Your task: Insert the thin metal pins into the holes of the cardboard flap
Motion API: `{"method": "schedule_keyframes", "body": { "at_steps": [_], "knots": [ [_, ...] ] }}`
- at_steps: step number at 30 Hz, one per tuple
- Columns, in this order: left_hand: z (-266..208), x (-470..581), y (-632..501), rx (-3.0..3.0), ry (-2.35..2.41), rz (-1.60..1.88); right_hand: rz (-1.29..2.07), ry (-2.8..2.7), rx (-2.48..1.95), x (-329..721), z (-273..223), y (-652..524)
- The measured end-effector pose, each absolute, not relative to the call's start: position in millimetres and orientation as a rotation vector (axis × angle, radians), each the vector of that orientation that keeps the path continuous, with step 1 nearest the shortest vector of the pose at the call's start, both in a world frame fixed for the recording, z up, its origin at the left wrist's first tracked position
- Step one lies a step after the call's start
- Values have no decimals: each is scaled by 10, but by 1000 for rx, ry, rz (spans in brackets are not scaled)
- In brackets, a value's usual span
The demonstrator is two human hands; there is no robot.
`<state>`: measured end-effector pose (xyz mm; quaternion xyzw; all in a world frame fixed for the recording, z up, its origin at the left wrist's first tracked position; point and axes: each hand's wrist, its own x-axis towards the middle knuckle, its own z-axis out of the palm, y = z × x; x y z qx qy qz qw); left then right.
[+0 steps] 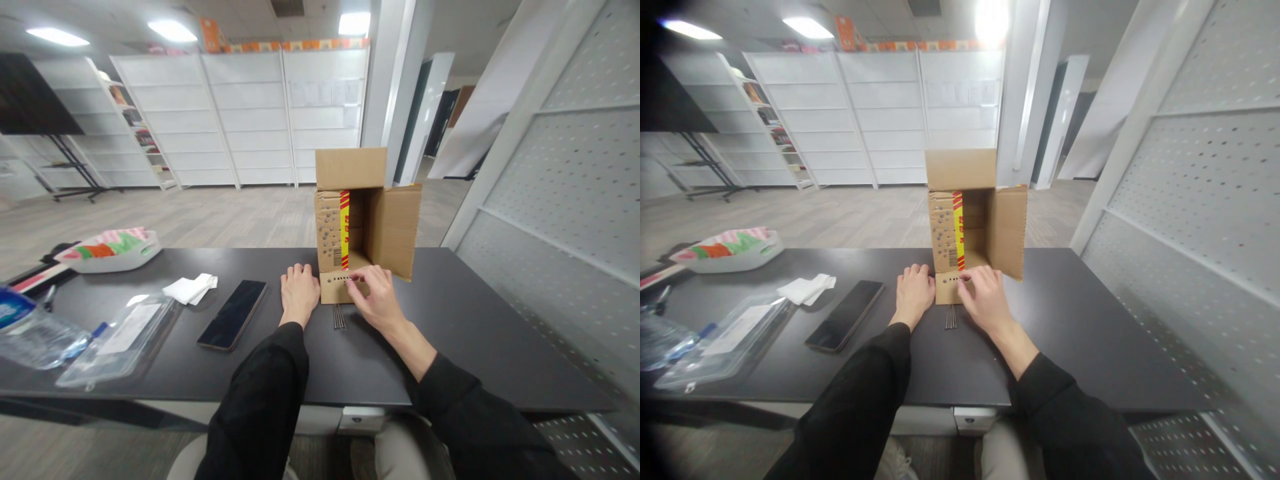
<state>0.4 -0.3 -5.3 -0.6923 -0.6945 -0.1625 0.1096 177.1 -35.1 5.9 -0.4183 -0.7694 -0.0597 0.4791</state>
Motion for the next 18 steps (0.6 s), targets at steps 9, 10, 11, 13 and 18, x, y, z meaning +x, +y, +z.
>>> {"method": "schedule_keyframes", "body": {
  "at_steps": [9, 10, 11, 13, 18],
  "knots": [
    [-46, 9, -8, -2046, -2074, -467, -84, -1973, -961, 1805, 58, -410],
    [-47, 9, -7, -2045, -2070, -468, -76, -1987, -958, 1815, 60, -420],
    [-47, 8, -6, -2045, -2067, -467, -65, -2002, -954, 1826, 62, -430],
    [-46, 7, -3, -2045, -2066, -467, -40, -2026, -954, 1850, 69, -455],
    [-37, 5, -1, -2053, -2093, -460, 25, -2089, -936, 1897, 79, -515]
  ]
}}
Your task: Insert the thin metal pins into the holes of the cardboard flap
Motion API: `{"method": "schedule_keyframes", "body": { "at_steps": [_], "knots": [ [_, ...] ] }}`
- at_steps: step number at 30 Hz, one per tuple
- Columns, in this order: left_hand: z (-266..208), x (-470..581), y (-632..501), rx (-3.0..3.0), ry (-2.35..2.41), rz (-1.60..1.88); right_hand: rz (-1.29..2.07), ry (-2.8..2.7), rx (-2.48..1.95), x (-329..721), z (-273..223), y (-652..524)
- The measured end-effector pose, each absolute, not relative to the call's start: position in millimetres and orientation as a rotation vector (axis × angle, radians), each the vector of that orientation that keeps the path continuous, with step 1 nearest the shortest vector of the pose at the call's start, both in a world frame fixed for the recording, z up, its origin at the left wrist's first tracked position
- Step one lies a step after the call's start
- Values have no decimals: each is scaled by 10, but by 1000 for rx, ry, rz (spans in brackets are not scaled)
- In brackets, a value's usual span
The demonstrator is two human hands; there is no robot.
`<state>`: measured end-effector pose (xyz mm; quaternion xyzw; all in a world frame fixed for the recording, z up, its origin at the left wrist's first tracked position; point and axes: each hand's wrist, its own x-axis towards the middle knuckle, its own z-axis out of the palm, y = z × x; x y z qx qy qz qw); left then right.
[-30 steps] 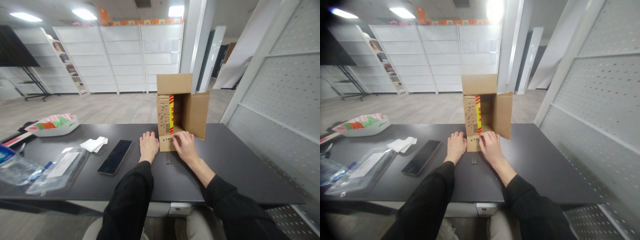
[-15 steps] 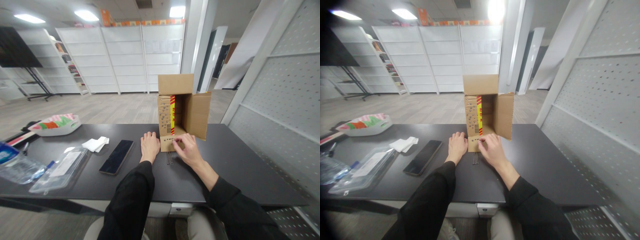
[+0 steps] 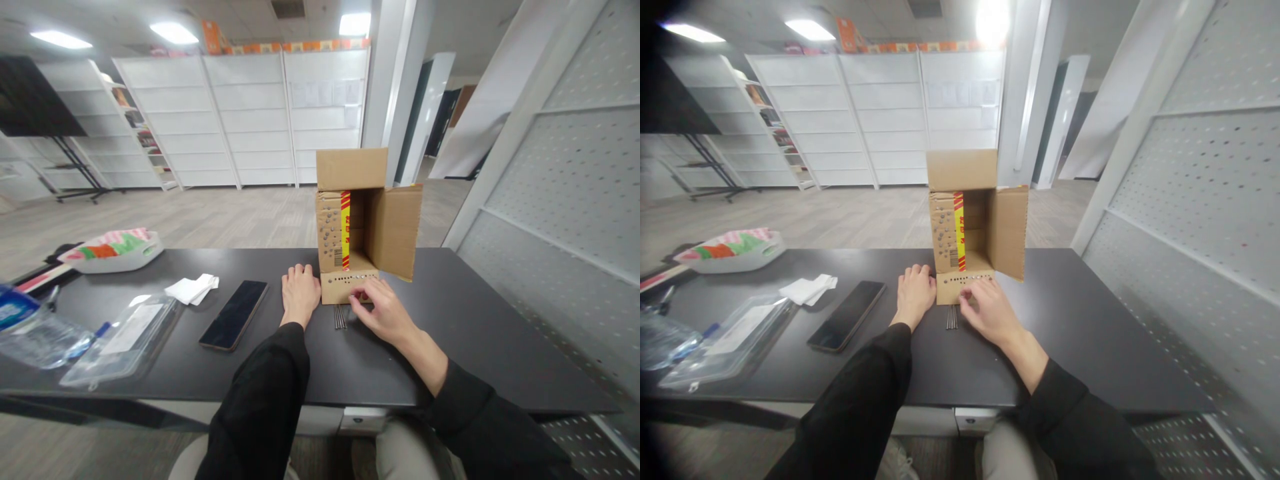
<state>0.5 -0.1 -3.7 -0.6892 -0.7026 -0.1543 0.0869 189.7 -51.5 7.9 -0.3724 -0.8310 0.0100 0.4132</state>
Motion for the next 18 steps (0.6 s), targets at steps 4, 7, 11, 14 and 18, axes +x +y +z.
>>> {"method": "schedule_keyframes", "body": {
  "at_steps": [4, 7, 11, 14, 18],
  "knots": [
    [-41, 8, -1, -2043, -2096, -447, 68, -2164, -907, 1926, 64, -558],
    [-45, 8, -3, -2040, -2101, -440, 116, -2228, -917, 1951, 55, -599],
    [-43, 3, -3, -2053, -2097, -461, 159, -2265, -905, 1971, 70, -657],
    [-39, 2, -3, -2059, -2097, -462, 193, -2288, -890, 1970, 85, -683],
    [-34, 7, -8, -2042, -2082, -448, 225, -2340, -871, 1955, 87, -691]
  ]
}}
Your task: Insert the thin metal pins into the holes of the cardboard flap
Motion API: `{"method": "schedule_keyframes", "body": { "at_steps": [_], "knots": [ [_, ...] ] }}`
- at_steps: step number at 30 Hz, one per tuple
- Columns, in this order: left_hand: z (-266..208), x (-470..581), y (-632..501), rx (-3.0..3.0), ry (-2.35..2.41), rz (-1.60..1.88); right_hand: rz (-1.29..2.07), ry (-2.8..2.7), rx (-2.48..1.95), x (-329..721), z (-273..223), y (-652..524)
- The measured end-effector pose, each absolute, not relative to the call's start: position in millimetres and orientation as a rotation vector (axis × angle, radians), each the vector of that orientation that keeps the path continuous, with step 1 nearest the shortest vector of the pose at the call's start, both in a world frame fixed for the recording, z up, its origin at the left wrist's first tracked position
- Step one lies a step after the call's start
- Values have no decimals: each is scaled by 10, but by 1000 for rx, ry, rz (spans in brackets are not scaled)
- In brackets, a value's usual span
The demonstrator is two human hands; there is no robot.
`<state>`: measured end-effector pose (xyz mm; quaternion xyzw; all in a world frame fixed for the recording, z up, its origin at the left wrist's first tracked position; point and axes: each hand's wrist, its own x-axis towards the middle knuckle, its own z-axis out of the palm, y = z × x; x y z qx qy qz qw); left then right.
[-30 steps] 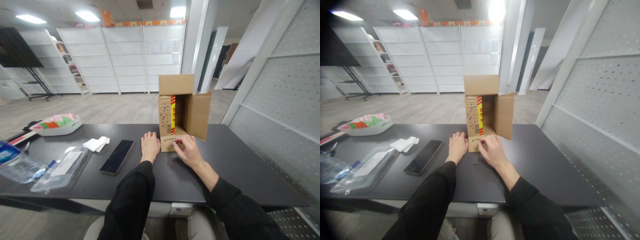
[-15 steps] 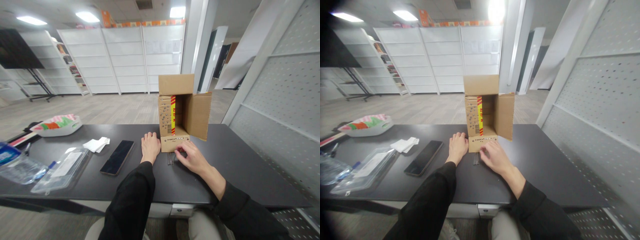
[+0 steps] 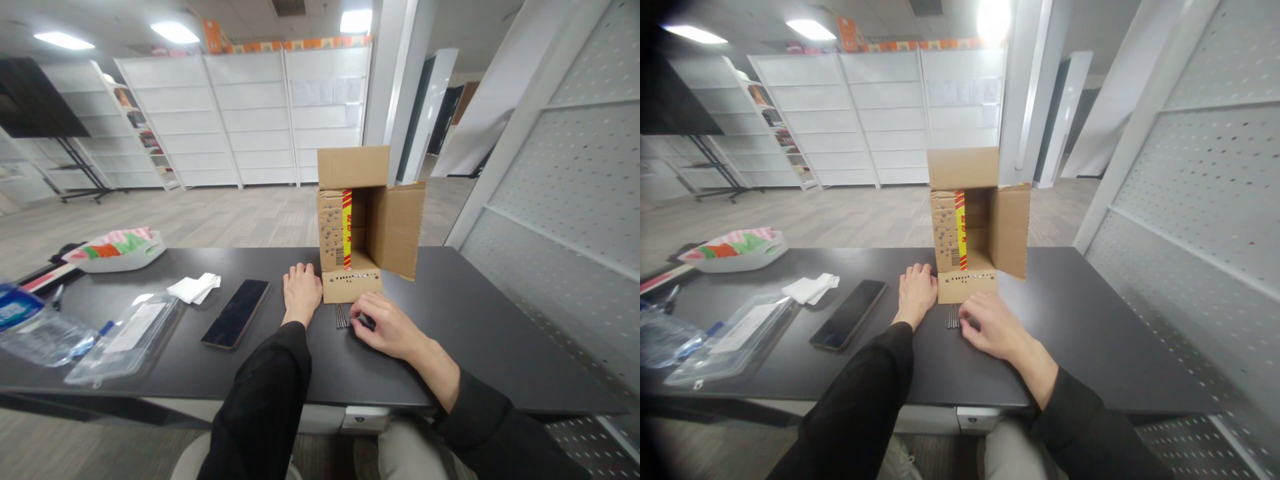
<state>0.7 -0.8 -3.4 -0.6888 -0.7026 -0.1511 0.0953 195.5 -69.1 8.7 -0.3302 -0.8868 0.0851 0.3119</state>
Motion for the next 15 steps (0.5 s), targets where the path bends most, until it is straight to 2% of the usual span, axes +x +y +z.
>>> {"method": "schedule_keyframes", "body": {
  "at_steps": [15],
  "knots": [
    [-44, 2, -5, -2039, -2065, -459, 289, -2428, -895, 1934, 29, -687]
  ]
}}
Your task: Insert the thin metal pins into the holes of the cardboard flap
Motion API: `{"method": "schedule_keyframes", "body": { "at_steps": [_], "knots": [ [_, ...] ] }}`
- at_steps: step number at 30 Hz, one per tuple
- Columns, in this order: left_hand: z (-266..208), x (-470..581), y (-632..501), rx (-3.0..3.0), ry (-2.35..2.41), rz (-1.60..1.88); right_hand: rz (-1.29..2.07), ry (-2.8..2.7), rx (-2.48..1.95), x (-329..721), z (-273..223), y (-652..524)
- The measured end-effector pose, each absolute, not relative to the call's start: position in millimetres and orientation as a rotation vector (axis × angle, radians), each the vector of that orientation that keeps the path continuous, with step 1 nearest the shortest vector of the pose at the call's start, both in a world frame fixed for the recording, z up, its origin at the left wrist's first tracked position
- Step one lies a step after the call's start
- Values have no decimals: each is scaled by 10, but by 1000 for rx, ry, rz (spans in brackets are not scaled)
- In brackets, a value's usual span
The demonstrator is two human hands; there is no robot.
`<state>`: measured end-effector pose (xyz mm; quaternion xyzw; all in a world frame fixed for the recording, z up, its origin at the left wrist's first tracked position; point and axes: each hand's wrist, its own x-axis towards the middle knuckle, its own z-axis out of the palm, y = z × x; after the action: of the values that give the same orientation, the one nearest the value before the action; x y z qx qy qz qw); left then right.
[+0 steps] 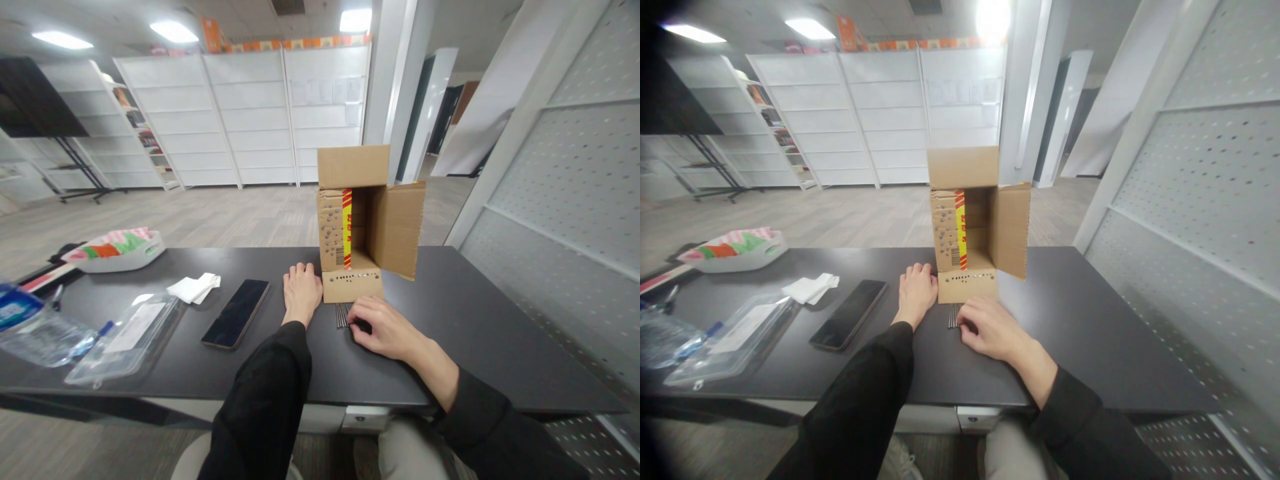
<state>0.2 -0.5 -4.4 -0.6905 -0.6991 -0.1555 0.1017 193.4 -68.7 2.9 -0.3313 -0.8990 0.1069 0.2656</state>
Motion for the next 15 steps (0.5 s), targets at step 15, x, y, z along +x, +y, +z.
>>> {"method": "schedule_keyframes", "body": {
  "at_steps": [15],
  "knots": [
    [-19, 13, -15, -2045, -2085, -454, 305, -2446, -875, 1907, 31, -692]
  ]
}}
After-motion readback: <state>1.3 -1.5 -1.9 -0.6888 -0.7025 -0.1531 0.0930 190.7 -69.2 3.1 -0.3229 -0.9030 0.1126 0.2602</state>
